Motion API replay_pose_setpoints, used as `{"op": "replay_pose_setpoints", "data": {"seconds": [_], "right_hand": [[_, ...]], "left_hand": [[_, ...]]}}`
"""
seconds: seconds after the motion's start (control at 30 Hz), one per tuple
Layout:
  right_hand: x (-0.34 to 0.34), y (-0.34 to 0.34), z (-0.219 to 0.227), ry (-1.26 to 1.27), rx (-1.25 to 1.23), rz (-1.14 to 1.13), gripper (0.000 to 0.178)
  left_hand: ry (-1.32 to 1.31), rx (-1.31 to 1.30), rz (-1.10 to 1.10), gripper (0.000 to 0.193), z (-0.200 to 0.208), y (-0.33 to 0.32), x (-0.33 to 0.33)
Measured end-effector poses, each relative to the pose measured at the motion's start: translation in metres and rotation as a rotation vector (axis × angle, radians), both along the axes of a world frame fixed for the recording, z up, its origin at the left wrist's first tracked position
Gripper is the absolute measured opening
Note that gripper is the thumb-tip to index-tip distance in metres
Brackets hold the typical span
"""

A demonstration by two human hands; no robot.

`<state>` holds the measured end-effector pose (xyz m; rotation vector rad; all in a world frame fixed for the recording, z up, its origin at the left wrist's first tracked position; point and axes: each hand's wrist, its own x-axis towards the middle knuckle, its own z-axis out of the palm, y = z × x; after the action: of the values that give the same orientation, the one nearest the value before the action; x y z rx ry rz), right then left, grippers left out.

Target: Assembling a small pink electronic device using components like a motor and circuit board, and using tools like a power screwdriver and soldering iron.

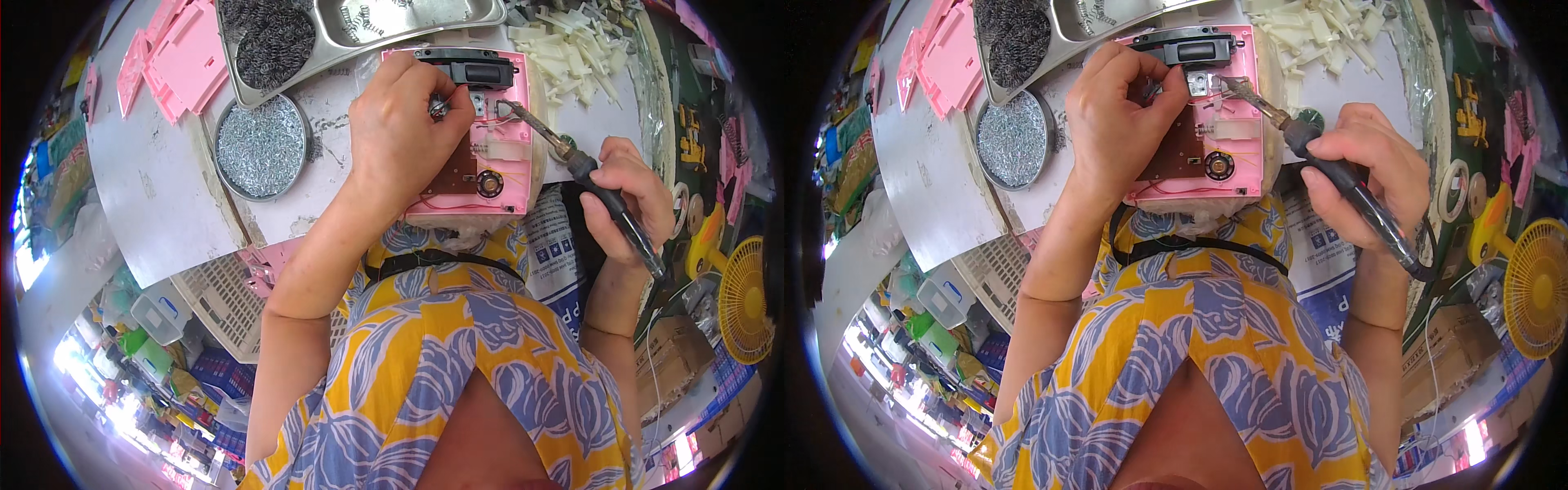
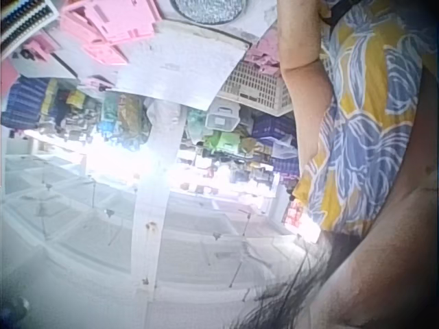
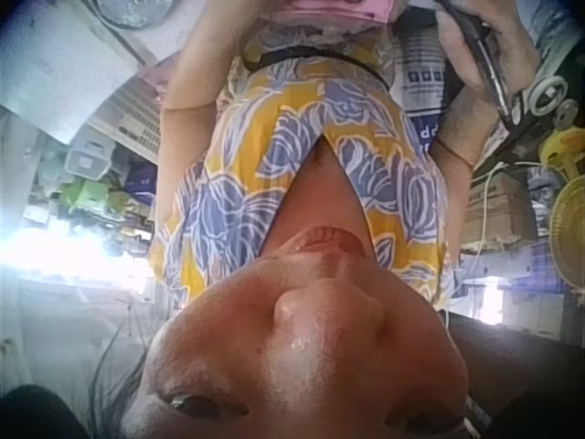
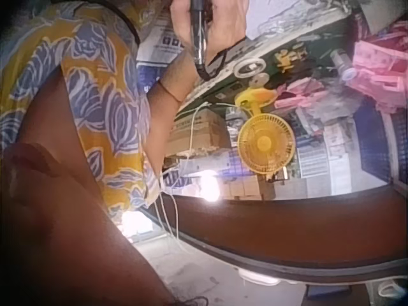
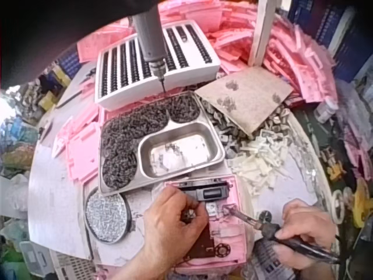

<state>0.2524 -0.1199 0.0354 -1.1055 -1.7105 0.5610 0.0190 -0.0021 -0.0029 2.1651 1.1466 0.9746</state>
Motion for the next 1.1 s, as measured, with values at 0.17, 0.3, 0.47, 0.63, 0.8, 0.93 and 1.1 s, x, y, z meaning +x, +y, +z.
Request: {"op": "replay_pose_setpoints", "data": {"seconds": [0.17,0.3,0.47,0.63,0.8,0.93,1.1], "right_hand": [[0.006,-0.005,0.000,0.044,-0.030,-0.030,0.029],[0.010,-0.007,0.003,0.047,-0.041,-0.047,0.030],[0.021,-0.019,0.003,0.105,-0.036,-0.128,0.033],[0.020,-0.017,0.005,0.103,-0.028,-0.132,0.032],[0.021,-0.024,0.003,0.118,-0.048,-0.149,0.032],[0.021,-0.027,0.000,0.094,-0.059,-0.199,0.032],[0.020,-0.034,0.002,0.181,-0.086,-0.267,0.035]], "left_hand": [[0.009,-0.003,0.016,0.014,0.002,-0.002,-0.001],[0.018,0.050,0.006,0.013,0.005,-0.001,-0.004],[-0.014,-0.079,-0.267,0.020,0.040,-0.023,-0.017],[0.391,-0.043,-0.580,0.016,0.027,-0.036,-0.001],[0.443,-0.055,-0.573,0.013,0.026,-0.037,0.009],[0.466,-0.081,-0.628,0.012,0.029,-0.031,0.015],[0.080,-0.440,-0.606,0.011,0.022,-0.013,-0.001]]}}
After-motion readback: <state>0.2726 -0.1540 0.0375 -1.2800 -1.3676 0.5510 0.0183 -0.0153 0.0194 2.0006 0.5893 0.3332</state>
